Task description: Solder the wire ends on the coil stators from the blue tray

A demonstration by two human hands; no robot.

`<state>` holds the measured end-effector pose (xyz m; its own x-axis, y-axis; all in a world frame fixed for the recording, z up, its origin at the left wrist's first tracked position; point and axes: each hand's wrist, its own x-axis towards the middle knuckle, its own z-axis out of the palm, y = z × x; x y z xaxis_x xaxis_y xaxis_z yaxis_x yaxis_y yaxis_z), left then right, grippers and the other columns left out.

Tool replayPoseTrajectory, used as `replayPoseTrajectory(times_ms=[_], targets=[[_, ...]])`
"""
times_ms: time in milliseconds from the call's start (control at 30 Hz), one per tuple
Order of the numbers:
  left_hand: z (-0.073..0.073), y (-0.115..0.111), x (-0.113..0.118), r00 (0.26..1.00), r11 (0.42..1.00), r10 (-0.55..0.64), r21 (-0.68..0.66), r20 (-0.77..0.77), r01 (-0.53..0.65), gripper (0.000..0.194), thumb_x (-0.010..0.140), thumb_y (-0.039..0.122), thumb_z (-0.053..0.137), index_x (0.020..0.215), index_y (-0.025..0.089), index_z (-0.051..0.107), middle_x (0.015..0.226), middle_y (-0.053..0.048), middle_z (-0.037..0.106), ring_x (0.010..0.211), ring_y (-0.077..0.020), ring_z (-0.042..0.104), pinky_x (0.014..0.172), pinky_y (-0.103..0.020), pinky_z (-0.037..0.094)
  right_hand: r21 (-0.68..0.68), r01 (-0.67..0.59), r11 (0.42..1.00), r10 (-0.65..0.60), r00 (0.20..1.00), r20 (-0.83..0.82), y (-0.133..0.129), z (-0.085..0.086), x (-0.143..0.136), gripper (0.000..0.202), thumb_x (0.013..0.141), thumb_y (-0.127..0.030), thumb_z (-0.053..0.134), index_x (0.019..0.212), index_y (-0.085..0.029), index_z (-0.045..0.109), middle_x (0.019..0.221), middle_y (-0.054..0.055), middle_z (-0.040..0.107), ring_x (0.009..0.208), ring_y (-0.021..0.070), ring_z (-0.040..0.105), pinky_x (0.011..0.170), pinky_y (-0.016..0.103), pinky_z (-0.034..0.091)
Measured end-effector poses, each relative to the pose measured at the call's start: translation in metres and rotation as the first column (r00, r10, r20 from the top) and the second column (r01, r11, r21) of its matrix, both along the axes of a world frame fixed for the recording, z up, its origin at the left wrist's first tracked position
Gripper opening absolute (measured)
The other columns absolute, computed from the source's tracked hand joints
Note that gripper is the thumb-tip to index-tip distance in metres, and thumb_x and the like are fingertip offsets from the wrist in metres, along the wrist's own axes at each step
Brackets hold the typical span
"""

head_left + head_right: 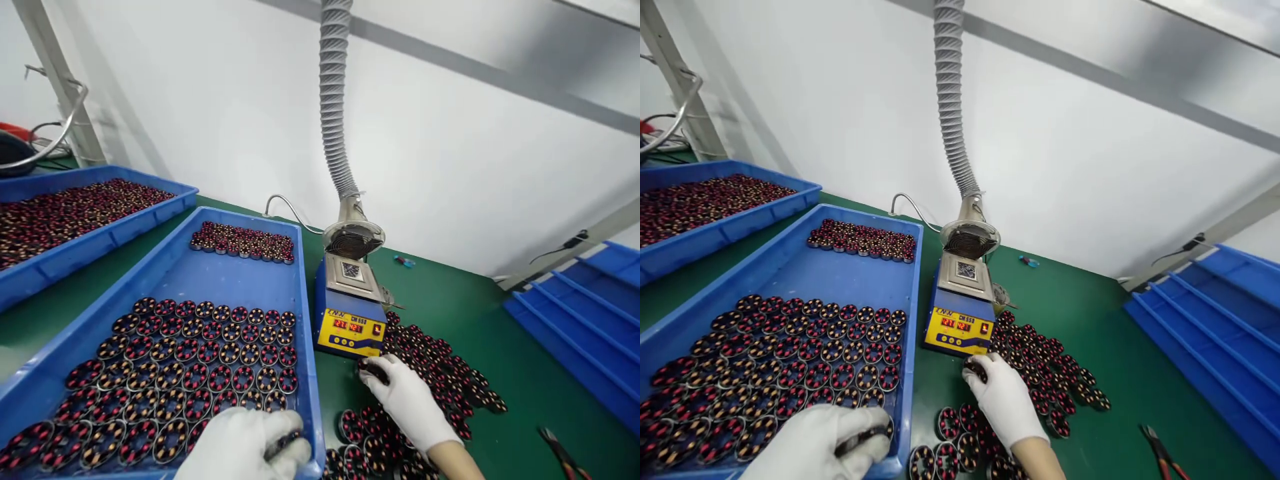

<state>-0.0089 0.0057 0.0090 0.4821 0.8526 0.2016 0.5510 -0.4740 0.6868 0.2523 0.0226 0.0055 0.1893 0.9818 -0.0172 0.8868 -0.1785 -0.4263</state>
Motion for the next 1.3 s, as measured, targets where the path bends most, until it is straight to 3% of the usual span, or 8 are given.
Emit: replayPoseTrajectory(times_ms=[200,367,500,633,767,967,1167,1300], targets=[[0.019,-0.006,0.004,0.995,0.985,-0.004,-0.174,-0.099,-0.014,0.020,0.081,0.028,0.051,0.083,0.029,0.071,0.067,0.003,0.070,0.059,-0.0152,0.064,0.055,-0.018,0.045,0.030,0.041,0.999,-0.041,0.999,-0.005,-0.002,-0.013,-0.009,0.017,0.060,-0.003,0.058,0.069,-0.012,0.069,0.100,0.024,0.061,0.097,0.0416,0.053,0.086,0.056,0.036],[0.021,-0.006,0.009,0.984,0.970,0.040,-0.228,-0.176,-0.080,0.026,0.085,0.029,0.046,0.082,0.023,0.071,0.060,0.003,0.067,0.049,-0.0123,0.058,0.047,-0.017,0.042,0.129,0.021,0.991,0.024,0.942,-0.335,-0.012,0.000,-0.003,0.006,0.059,-0.012,0.060,0.057,-0.018,0.060,0.097,0.016,0.064,0.096,0.0335,0.057,0.087,0.048,0.041],[0.041,0.000,0.032,0.998,0.982,0.055,0.182,-0.037,-0.048,0.022,0.081,0.026,0.052,0.094,0.019,0.068,0.061,0.001,0.066,0.046,-0.0129,0.057,0.045,-0.019,0.046,0.207,-0.029,0.978,0.153,0.777,-0.610,-0.013,0.028,0.000,0.025,0.066,-0.044,0.060,0.070,-0.019,0.060,0.080,0.010,0.069,0.072,0.0239,0.064,0.067,0.037,0.052],[0.081,0.010,0.069,0.996,0.762,-0.006,0.645,0.093,-0.055,0.054,0.068,0.031,0.067,0.118,0.017,0.053,0.105,-0.012,0.065,0.090,-0.0259,0.064,0.075,-0.036,0.054,0.382,-0.023,0.924,0.352,0.442,-0.825,-0.006,0.070,-0.013,0.049,0.061,-0.058,0.067,0.093,-0.022,0.062,0.087,0.010,0.069,0.078,0.0234,0.065,0.067,0.034,0.052],[0.103,0.025,0.093,0.981,0.457,-0.012,0.873,0.194,-0.168,0.041,0.079,0.022,0.058,0.119,0.017,0.048,0.108,-0.014,0.063,0.101,-0.0253,0.060,0.080,-0.038,0.053,0.473,0.043,0.880,0.471,0.043,-0.881,-0.008,0.107,-0.031,0.041,0.061,-0.053,0.073,0.093,-0.029,0.066,0.096,0.007,0.069,0.092,0.0251,0.063,0.085,0.039,0.048],[0.102,0.046,0.092,0.977,0.425,-0.093,0.895,0.194,-0.137,0.029,0.087,0.028,0.050,0.114,0.017,0.051,0.102,-0.011,0.064,0.098,-0.0224,0.060,0.081,-0.034,0.052,0.482,0.105,0.870,0.458,0.189,-0.868,-0.006,0.115,-0.029,0.038,0.054,-0.052,0.078,0.083,-0.029,0.070,0.089,0.007,0.070,0.094,0.0302,0.063,0.087,0.040,0.049],[0.100,0.050,0.090,0.971,0.493,-0.100,0.859,0.215,-0.139,0.029,0.082,0.022,0.058,0.110,0.019,0.051,0.104,-0.011,0.062,0.101,-0.0216,0.058,0.084,-0.034,0.052,0.433,-0.013,0.901,0.432,0.091,-0.897,0.005,0.110,-0.028,0.038,0.066,-0.056,0.067,0.089,-0.026,0.070,0.093,0.009,0.069,0.094,0.0284,0.063,0.085,0.040,0.049],[0.096,0.052,0.088,0.987,0.443,-0.033,0.888,0.157,-0.126,0.025,0.087,0.030,0.052,0.109,0.019,0.052,0.104,-0.012,0.064,0.099,-0.0243,0.060,0.079,-0.036,0.053,0.427,-0.011,0.904,0.425,0.108,-0.899,0.011,0.103,-0.029,0.038,0.061,-0.045,0.075,0.093,-0.027,0.069,0.096,0.008,0.069,0.101,0.0289,0.060,0.085,0.039,0.050]])
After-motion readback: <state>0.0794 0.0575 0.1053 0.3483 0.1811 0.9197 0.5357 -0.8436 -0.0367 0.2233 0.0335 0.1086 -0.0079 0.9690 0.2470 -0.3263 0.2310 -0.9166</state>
